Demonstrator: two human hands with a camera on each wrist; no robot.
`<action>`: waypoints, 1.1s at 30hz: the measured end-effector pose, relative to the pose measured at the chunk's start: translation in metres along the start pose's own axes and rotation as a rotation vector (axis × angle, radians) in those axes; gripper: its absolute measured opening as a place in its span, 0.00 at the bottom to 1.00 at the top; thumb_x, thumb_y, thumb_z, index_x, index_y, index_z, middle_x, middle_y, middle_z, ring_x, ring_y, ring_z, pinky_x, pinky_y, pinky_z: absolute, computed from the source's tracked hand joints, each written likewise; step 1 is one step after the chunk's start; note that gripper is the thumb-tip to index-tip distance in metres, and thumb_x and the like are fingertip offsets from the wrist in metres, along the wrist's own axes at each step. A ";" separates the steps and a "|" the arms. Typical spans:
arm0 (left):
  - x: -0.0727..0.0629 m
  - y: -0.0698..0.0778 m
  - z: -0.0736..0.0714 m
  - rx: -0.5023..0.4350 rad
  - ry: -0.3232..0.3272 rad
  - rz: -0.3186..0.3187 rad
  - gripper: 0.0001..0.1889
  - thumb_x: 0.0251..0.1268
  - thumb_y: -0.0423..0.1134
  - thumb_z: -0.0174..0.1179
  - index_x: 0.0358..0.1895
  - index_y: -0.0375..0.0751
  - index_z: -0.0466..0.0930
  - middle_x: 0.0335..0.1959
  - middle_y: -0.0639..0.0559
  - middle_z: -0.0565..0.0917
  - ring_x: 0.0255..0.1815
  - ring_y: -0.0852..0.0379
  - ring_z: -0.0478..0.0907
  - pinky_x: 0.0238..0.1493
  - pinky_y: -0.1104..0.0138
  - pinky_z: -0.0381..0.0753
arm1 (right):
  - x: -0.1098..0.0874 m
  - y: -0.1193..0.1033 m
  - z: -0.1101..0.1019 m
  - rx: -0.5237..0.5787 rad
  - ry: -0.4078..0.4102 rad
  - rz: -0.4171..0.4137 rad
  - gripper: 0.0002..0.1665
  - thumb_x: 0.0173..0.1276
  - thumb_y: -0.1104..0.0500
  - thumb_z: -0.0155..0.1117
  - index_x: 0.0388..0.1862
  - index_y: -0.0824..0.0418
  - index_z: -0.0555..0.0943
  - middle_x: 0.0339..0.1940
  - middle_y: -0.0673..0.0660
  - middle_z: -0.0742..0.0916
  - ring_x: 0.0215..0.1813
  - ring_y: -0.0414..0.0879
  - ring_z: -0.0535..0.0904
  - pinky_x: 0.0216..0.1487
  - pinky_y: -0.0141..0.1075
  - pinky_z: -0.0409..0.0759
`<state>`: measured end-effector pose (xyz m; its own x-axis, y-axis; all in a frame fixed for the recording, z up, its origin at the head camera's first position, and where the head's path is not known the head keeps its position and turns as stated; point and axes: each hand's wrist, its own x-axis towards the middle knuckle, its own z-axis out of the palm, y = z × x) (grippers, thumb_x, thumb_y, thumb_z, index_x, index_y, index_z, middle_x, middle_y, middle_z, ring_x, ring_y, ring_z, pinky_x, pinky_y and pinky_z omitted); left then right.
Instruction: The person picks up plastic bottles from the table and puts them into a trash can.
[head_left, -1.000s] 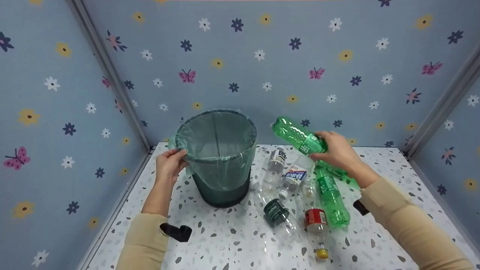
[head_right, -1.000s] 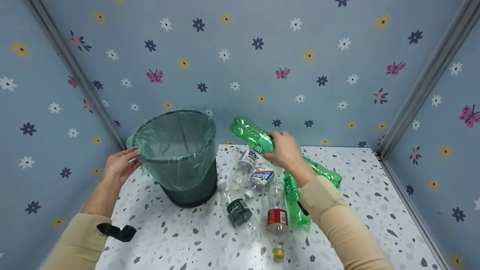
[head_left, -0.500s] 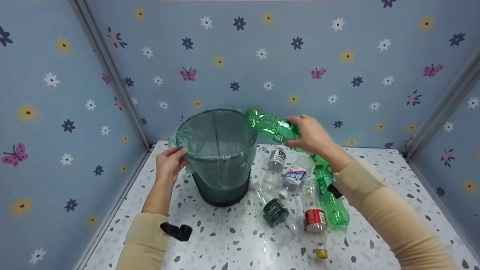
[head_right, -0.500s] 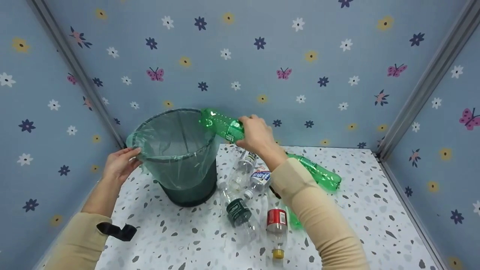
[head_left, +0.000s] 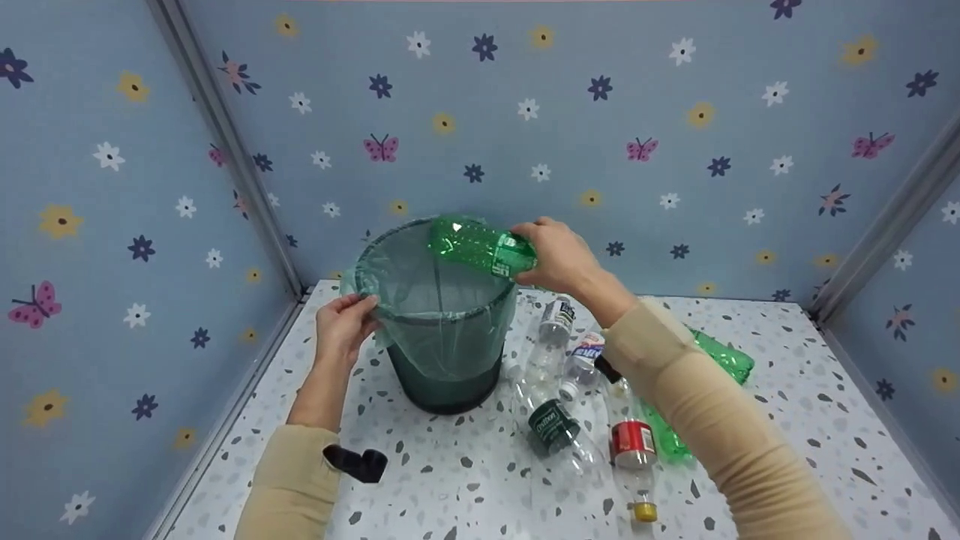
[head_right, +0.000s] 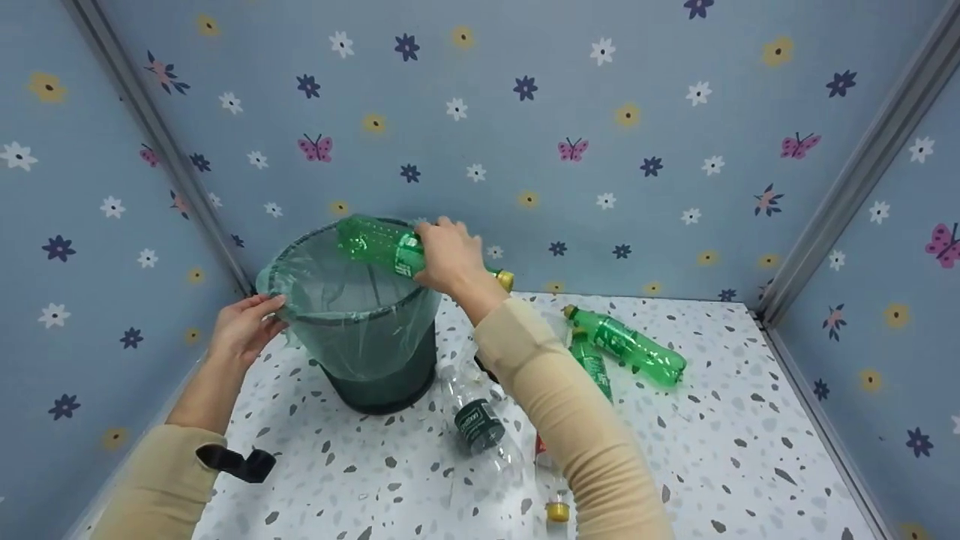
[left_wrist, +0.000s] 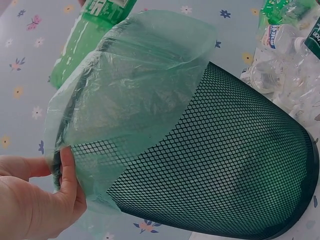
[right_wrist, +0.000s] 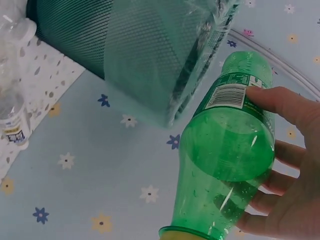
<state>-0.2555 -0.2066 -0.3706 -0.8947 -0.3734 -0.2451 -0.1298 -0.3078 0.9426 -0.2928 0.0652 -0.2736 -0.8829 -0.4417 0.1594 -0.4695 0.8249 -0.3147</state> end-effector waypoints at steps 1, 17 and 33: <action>0.000 0.000 0.000 0.000 0.000 -0.002 0.14 0.61 0.30 0.53 0.47 0.33 0.62 0.37 0.47 0.67 0.27 0.62 0.71 0.29 0.73 0.75 | 0.002 -0.002 0.002 -0.008 -0.003 -0.003 0.39 0.49 0.59 0.70 0.61 0.60 0.67 0.53 0.60 0.73 0.54 0.55 0.68 0.53 0.46 0.68; -0.001 0.001 0.000 -0.008 -0.008 0.015 0.12 0.61 0.30 0.54 0.44 0.33 0.63 0.34 0.47 0.67 0.24 0.62 0.70 0.27 0.73 0.74 | 0.020 -0.026 0.023 -0.161 -0.066 -0.056 0.39 0.53 0.55 0.69 0.63 0.57 0.65 0.57 0.59 0.71 0.58 0.56 0.65 0.53 0.53 0.64; -0.002 0.000 -0.001 -0.011 0.004 0.016 0.13 0.61 0.30 0.54 0.46 0.33 0.63 0.35 0.47 0.68 0.24 0.62 0.71 0.28 0.72 0.75 | 0.026 -0.039 0.029 -0.440 -0.166 -0.366 0.26 0.58 0.53 0.64 0.56 0.58 0.72 0.52 0.58 0.75 0.54 0.52 0.68 0.52 0.49 0.66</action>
<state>-0.2537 -0.2068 -0.3700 -0.8947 -0.3821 -0.2314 -0.1108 -0.3118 0.9437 -0.2974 0.0112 -0.2847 -0.6668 -0.7448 0.0251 -0.7333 0.6617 0.1564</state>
